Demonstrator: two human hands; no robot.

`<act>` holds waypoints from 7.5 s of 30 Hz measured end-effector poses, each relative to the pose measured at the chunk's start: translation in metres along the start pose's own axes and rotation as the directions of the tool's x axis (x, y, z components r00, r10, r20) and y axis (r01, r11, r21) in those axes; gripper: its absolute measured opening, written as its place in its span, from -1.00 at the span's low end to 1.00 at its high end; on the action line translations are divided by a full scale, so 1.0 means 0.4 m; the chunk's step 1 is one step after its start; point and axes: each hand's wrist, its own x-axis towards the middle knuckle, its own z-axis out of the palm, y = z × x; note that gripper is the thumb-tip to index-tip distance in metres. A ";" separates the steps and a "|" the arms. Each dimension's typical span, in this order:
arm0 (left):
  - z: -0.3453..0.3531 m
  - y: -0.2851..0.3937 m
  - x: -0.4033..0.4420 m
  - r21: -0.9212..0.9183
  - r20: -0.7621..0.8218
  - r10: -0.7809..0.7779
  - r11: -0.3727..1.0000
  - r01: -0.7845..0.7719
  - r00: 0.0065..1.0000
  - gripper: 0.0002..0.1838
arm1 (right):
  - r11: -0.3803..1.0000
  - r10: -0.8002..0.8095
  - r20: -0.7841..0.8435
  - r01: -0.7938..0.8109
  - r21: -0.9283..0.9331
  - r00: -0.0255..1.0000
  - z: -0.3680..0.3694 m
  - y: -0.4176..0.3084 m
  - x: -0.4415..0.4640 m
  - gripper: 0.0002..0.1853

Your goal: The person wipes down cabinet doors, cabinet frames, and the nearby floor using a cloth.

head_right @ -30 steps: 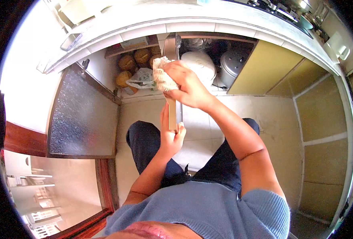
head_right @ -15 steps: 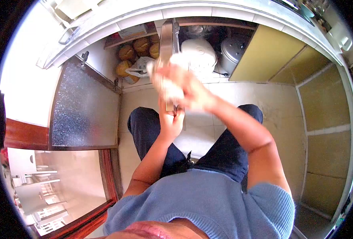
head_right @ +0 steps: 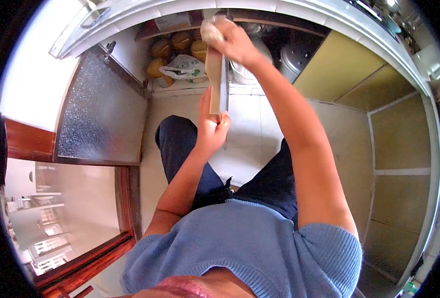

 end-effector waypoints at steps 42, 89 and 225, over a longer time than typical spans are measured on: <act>-0.006 -0.016 -0.013 0.118 0.079 0.022 0.993 -0.031 0.997 -0.09 | 0.933 -0.350 0.271 0.306 0.189 0.897 -0.046 -0.161 -0.207 -0.52; -0.012 -0.037 -0.052 0.080 -0.027 -0.187 0.979 0.188 0.982 -0.39 | 0.802 0.209 -0.278 -0.002 0.597 0.938 0.046 0.162 0.038 -0.64; 0.294 -0.096 -0.047 -0.190 0.075 -0.043 0.980 0.057 0.996 -0.24 | 0.848 0.521 0.370 -0.419 -0.324 0.769 -0.267 -0.132 -0.231 -0.28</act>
